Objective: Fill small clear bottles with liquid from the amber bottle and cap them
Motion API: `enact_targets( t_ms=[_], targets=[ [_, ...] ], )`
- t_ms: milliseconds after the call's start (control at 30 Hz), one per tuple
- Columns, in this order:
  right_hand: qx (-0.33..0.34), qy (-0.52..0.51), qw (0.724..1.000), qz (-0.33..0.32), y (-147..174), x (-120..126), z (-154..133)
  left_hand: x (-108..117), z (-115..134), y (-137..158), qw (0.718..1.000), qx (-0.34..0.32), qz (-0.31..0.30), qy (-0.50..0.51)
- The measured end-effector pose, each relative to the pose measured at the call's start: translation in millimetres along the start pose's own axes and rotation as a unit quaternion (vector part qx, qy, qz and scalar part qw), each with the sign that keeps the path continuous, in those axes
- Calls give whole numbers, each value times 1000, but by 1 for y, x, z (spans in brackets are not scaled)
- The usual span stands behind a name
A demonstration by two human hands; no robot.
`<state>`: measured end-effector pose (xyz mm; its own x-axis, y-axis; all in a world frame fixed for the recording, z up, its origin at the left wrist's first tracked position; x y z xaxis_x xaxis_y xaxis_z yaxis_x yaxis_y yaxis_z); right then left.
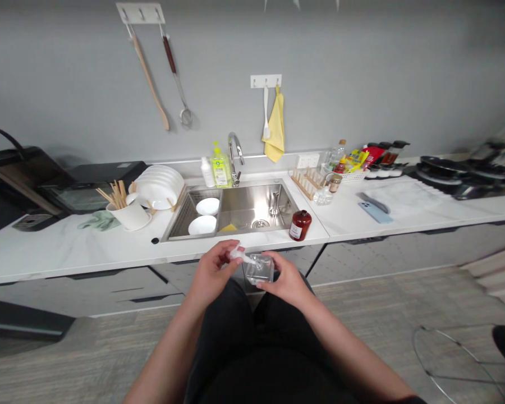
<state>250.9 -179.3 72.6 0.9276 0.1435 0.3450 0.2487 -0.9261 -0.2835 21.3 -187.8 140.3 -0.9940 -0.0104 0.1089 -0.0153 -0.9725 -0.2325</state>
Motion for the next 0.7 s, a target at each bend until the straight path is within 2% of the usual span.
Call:
enact_targets(
  t_ms=[233, 400, 467, 533, 600, 700],
  targets=[
    [-2, -6, 1000, -1, -9, -5, 14, 29, -22, 3, 996, 8, 79, 45],
    [-4, -16, 1000, -10, -18, -13, 29, 64, -61, 8, 984, 48, 133, 108],
    [-5, -20, 1000, -18, -23, -18, 32, 90, -80, 8, 975, 68, 173, 118],
    [-11, -27, 999, -21, -27, -21, 35, 127, -98, 9, 964, 79, 224, 116],
    [-20, -34, 999, -20, -32, -22, 38, 174, -110, 12, 951, 69, 289, 91],
    [-33, -44, 998, -18, -38, -23, 43, 253, -116, 22, 921, 26, 388, -11]
  ],
)
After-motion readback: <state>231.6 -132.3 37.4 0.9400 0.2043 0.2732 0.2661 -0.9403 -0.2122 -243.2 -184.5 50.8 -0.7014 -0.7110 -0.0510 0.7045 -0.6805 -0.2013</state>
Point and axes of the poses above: each hand's wrist, its own y-axis away from the middle knuckle, its own x-axis out of the back of the hand, z = x × y, the point moved 10 cm from there along -y, towards the middle knuckle, and after that the axes turned 1 degree about x, right-handed, at the moved point
